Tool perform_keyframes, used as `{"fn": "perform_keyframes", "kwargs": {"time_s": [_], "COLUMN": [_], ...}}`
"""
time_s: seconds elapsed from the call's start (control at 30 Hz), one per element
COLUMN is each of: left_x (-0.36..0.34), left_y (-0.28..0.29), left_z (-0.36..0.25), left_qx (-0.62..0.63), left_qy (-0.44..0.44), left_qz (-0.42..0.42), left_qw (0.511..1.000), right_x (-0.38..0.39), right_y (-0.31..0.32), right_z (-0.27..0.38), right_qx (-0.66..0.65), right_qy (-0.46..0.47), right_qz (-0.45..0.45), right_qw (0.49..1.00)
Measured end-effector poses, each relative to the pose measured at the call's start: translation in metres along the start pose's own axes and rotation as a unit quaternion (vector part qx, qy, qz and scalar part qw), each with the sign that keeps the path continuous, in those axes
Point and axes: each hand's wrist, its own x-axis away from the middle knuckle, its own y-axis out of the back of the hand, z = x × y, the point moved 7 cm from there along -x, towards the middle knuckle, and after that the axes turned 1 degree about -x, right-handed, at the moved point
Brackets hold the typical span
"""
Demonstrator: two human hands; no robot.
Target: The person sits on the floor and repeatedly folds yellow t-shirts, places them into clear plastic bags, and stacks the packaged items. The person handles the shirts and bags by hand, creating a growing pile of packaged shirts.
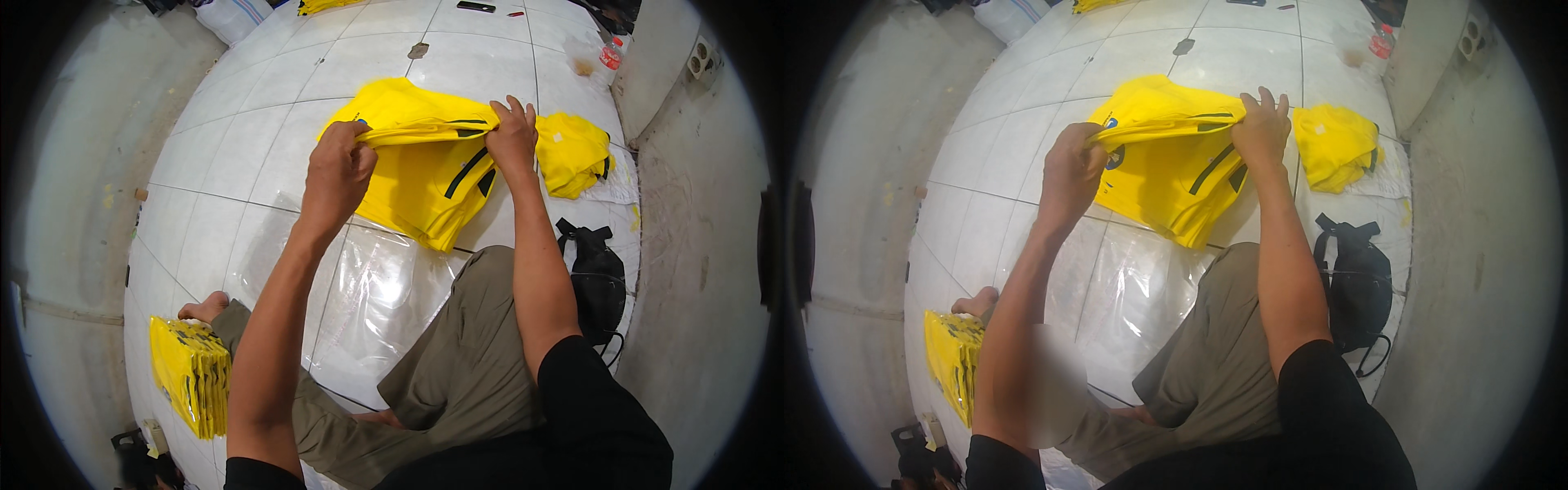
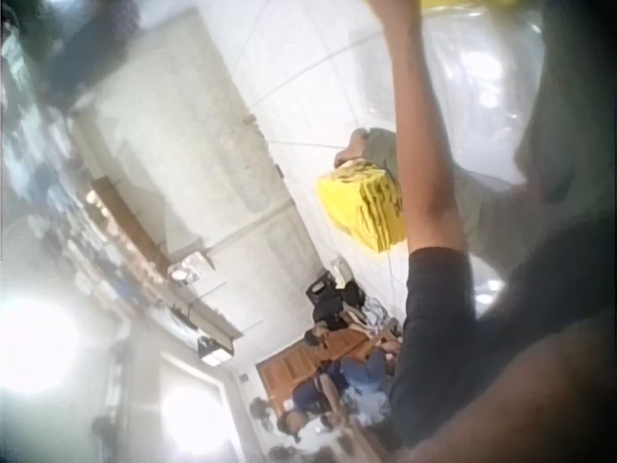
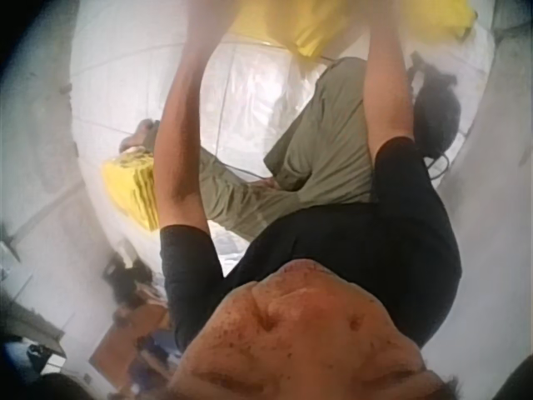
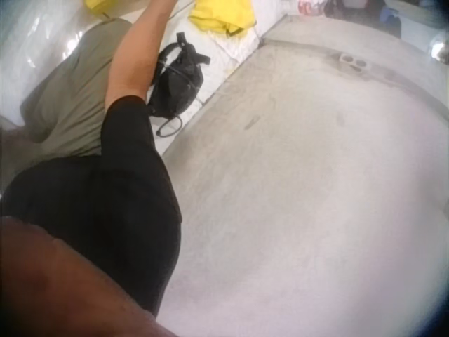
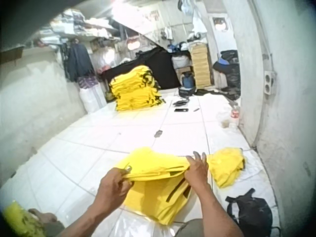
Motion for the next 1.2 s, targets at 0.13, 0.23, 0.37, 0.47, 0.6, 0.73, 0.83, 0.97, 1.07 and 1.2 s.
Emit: {"fn": "perform_keyframes", "kwargs": {"time_s": [0.13,0.23,0.37,0.47,0.6,0.73,0.83,0.97,1.07,1.2], "left_x": [0.000,-0.002,0.002,0.012,0.038,0.080,0.114,0.159,0.188,0.225], "left_y": [0.024,0.044,0.089,0.135,0.201,0.256,0.286,0.317,0.336,0.356], "left_z": [0.006,0.026,0.048,0.054,0.052,0.044,0.040,0.037,0.030,0.018], "left_qx": [-0.012,-0.002,0.106,0.150,0.190,0.186,0.171,0.125,0.143,0.134], "left_qy": [0.018,0.066,0.139,0.179,0.202,0.239,0.260,0.273,0.234,0.241], "left_qz": [-0.004,-0.014,-0.039,-0.053,-0.088,-0.102,-0.102,-0.125,-0.144,-0.171], "left_qw": [1.000,0.998,0.984,0.971,0.957,0.948,0.945,0.946,0.951,0.946], "right_x": [-0.003,-0.007,-0.009,-0.003,0.011,0.032,0.048,0.074,0.089,0.109], "right_y": [0.005,0.017,0.044,0.070,0.102,0.116,0.117,0.122,0.140,0.156], "right_z": [-0.001,0.005,0.035,0.075,0.130,0.183,0.212,0.242,0.260,0.276], "right_qx": [-0.083,-0.242,-0.432,-0.585,-0.675,-0.730,-0.750,-0.730,-0.706,-0.692], "right_qy": [0.040,0.052,0.064,0.006,0.011,0.030,0.041,0.063,0.124,0.185], "right_qz": [-0.033,-0.036,0.000,0.097,0.167,0.219,0.257,0.261,0.266,0.254], "right_qw": [0.995,0.968,0.900,0.805,0.718,0.646,0.608,0.628,0.644,0.650]}}
